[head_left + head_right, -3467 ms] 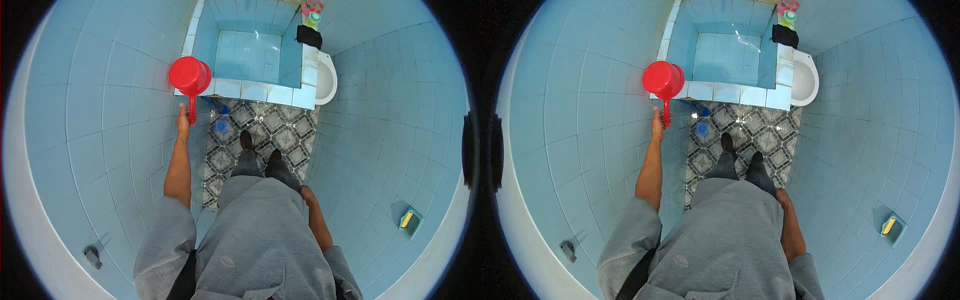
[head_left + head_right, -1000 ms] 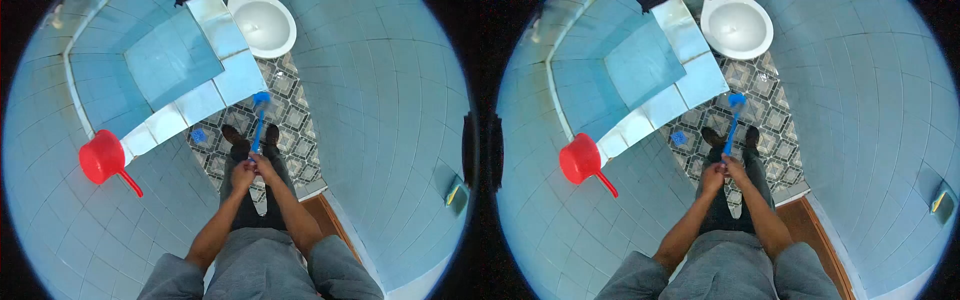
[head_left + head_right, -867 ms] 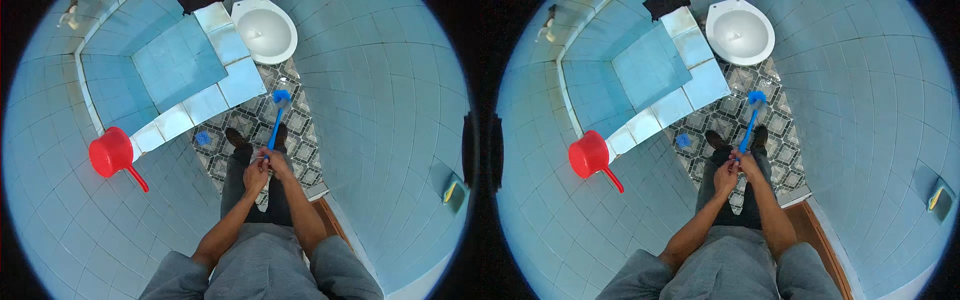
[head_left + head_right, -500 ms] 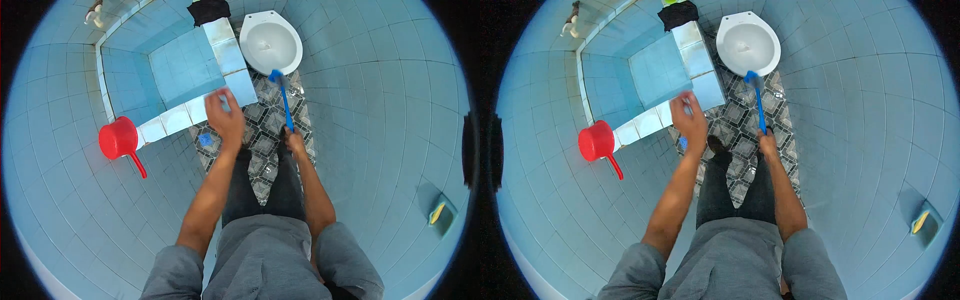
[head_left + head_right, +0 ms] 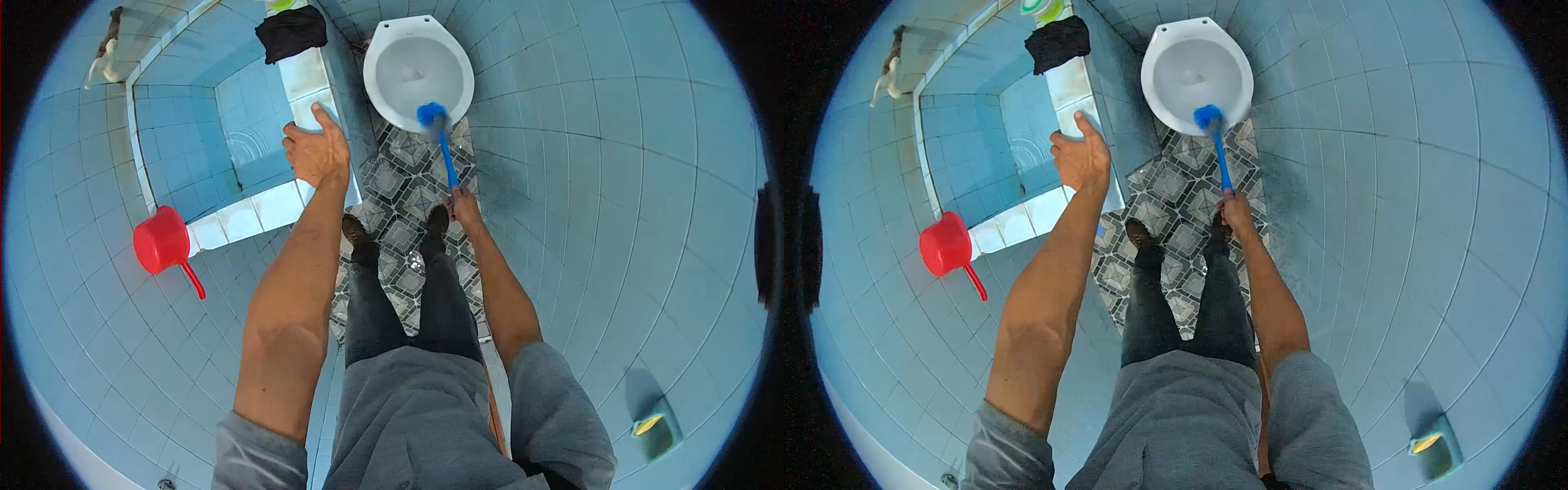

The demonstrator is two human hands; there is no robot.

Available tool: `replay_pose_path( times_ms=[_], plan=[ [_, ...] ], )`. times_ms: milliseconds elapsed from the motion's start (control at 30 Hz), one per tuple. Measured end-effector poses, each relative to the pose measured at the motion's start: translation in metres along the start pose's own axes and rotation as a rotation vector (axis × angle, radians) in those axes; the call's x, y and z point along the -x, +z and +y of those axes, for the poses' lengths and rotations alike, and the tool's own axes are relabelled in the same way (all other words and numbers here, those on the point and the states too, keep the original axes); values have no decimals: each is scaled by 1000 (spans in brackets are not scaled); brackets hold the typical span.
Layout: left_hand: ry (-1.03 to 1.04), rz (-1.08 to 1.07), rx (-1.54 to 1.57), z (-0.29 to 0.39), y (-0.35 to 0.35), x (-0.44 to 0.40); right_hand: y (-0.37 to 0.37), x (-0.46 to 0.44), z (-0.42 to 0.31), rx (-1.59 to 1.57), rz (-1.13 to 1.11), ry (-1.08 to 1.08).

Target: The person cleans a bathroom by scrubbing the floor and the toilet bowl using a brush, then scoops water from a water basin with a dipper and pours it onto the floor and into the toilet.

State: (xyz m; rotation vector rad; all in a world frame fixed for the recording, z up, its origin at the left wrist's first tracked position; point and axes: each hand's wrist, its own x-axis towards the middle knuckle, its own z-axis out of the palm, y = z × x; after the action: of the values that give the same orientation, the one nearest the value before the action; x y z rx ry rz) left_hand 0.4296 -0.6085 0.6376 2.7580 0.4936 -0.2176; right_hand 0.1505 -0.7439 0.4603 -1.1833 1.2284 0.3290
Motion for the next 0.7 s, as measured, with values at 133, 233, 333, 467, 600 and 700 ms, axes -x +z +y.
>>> replay_pose_path(
  times_ms=[133,233,333,467,600,700],
  plan=[
    [-34,20,-45,7,4,0,-9,-15,19,310,44,47],
    [-30,25,-104,10,7,-5,-10,-25,22,752,370,-289],
    [-55,18,-133,13,6,-5,-22,-34,-3,799,374,-259],
    [-25,30,-117,13,4,-7,-70,-97,-43,975,380,-251],
    [-24,27,-90,14,5,-7,-69,-90,-59,1004,374,-195],
    [-28,26,-89,15,3,-7,-31,-56,-17,962,316,-177]
  ],
)
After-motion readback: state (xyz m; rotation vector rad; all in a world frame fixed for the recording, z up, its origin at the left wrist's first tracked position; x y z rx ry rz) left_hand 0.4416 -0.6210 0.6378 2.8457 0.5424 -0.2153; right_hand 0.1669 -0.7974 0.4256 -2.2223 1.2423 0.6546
